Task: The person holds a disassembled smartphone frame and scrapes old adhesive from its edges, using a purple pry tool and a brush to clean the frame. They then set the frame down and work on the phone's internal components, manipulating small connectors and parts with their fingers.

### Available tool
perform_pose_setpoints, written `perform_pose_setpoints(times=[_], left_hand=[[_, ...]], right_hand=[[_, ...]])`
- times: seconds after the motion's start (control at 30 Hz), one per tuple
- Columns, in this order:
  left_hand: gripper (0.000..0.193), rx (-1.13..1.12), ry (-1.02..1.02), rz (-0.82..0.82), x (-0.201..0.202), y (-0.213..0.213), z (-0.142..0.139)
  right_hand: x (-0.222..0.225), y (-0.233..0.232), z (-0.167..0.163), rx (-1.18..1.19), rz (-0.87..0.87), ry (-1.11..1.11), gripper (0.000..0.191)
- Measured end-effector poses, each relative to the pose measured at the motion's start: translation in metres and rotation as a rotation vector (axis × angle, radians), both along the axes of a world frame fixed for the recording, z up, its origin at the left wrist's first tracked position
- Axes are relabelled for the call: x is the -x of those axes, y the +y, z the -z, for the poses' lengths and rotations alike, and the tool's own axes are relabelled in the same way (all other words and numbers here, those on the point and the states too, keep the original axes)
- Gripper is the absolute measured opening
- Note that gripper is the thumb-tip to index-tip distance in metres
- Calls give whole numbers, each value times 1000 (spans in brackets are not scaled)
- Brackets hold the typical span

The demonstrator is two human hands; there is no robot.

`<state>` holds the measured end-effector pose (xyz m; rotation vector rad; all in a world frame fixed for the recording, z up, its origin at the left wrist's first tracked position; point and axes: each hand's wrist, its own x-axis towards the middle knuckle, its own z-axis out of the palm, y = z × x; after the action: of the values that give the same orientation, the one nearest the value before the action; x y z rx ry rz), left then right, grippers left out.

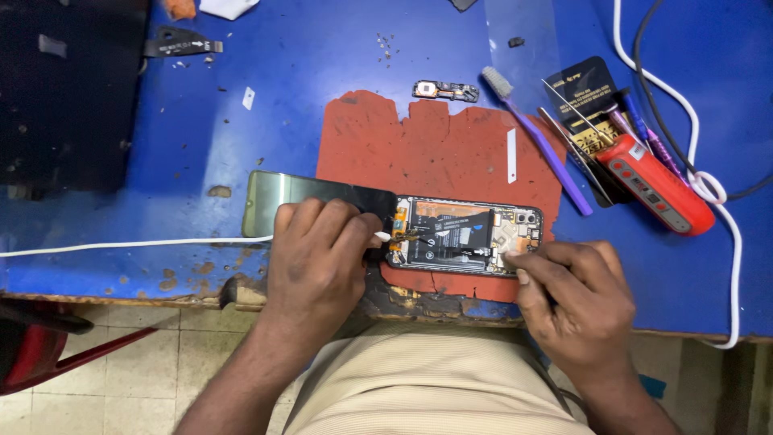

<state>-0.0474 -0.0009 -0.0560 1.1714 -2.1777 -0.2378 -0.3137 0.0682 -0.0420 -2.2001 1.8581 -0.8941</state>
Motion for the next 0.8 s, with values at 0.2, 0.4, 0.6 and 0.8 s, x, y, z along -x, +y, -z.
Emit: perform_pose_setpoints(times=[0.2,0.4,0.6,0.8], left_hand=[[30,-10,19,7,-2,1,-1],[32,-4,31,23,-4,0,-2],[30,-3,49,32,-5,-1,0],[32,-11,71,38,-5,-7,-3]], right_hand=[[2,-4,1,24,-90,61,27],[2,-4,2,28,-119,129,31],[2,-7,3,-1,-133,193,33],[0,-15,1,-22,-129,234,33]])
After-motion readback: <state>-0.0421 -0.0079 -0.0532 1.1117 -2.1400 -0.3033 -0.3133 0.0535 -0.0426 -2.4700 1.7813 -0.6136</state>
